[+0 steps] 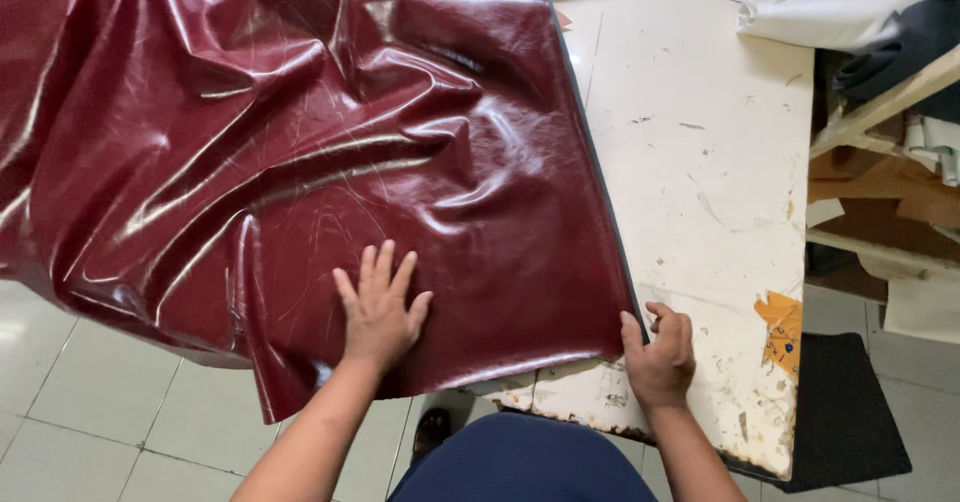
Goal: The person places A-shaped paper templates onto a large maroon sheet and traces their outlines with a small pencil-like tool. The person repeats this for several templates, then folds the maroon sheet at the end.
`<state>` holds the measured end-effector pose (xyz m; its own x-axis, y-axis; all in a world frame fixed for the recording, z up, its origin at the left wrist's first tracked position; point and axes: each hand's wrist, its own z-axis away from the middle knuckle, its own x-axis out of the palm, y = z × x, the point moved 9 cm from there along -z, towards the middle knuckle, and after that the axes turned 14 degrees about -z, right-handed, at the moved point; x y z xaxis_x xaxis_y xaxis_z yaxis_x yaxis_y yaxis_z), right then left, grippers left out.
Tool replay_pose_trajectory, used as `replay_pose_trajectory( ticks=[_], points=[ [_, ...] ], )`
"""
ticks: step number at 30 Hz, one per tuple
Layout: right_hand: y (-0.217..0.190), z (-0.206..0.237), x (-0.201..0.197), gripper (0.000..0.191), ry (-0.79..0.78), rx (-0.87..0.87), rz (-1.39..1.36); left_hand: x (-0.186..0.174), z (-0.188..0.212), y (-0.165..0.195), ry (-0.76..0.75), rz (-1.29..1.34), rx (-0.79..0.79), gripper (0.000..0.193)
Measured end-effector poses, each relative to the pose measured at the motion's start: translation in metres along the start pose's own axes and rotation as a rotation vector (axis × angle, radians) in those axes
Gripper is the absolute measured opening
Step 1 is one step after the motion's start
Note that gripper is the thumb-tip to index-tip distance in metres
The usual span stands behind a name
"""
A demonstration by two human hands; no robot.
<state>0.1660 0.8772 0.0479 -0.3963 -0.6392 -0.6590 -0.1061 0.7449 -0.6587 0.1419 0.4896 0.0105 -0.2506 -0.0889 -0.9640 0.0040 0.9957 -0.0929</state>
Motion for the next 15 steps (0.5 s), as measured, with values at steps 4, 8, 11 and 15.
replay_pose_trajectory(
  ticks=[4, 8, 11, 15],
  points=[
    [-0.047, -0.018, 0.037, 0.025, -0.202, -0.104, -0.150, 0.008, 0.015, -0.027, -0.086, -0.007, -0.042, 0.067],
    [-0.127, -0.006, 0.104, 0.034, -0.502, -0.363, -0.127, 0.009, 0.018, -0.033, -0.100, 0.015, -0.075, 0.064],
    [-0.179, 0.005, 0.138, 0.043, -0.634, -0.608, -0.133, 0.009, 0.017, -0.036, -0.140, 0.009, -0.084, 0.065],
    [-0.180, -0.022, 0.157, 0.043, -0.565, -0.581, -0.050, 0.007, 0.014, -0.039, -0.168, 0.034, -0.095, 0.066]
  ],
)
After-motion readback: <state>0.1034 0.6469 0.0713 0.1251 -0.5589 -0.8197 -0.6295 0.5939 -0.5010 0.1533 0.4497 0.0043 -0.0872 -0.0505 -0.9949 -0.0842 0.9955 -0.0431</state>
